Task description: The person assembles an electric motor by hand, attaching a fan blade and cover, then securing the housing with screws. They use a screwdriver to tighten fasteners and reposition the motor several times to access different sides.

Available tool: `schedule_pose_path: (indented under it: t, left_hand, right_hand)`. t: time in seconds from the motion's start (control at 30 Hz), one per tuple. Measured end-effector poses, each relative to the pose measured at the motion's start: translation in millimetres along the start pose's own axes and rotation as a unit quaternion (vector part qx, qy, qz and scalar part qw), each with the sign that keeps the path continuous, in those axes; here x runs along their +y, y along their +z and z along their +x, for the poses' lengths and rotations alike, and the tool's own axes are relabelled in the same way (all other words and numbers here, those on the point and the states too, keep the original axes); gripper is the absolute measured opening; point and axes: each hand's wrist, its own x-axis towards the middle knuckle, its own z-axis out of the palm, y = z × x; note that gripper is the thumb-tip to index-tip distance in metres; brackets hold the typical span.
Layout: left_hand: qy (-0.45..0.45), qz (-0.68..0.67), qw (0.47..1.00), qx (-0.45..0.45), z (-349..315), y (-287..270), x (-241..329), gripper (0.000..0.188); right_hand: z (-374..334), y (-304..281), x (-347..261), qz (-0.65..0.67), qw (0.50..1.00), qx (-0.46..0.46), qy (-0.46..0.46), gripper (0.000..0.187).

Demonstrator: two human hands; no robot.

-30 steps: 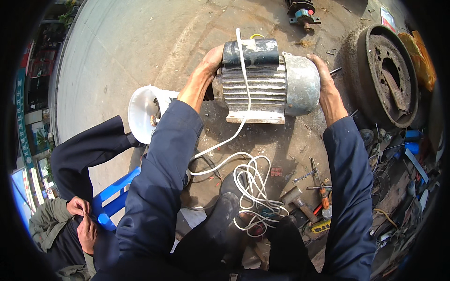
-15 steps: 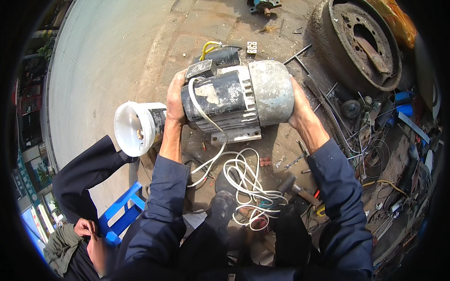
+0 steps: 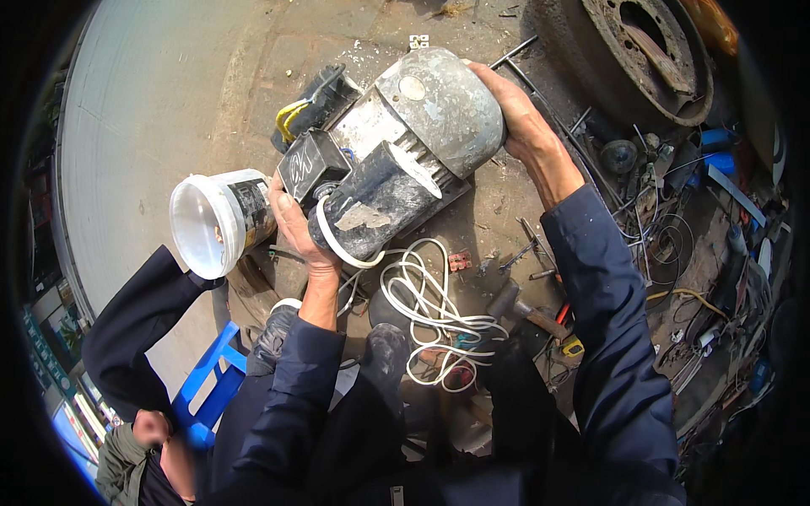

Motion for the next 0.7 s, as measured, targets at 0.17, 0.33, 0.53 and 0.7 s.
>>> schedule_pose_path:
  t: [0.17,0.33,0.53,0.7]
  left_hand:
    - [0.182,0.21,0.96,0.029,-32.5,40.2,-7.4,0.064]
    - [0.191,0.209,0.959,0.009,-9.9,41.1,-20.9,0.059]
    - [0.197,0.152,0.968,-0.028,28.2,25.4,-32.3,0.069]
    - [0.17,0.132,0.963,-0.162,74.6,-3.0,-22.2,0.075]
  right_hand:
    - [8.5,-14.5,-11.5,-0.096,0.995,0.032,-0.021,0.06]
    - [-2.4,-18.8,-11.8,-0.262,0.959,0.044,-0.099,0.072]
    - [-48.5,-17.2,7.2,-0.317,0.936,0.118,-0.096,0.077]
    - [-126.1,-32.1,62.5,-0.437,0.894,0.081,-0.046,0.072]
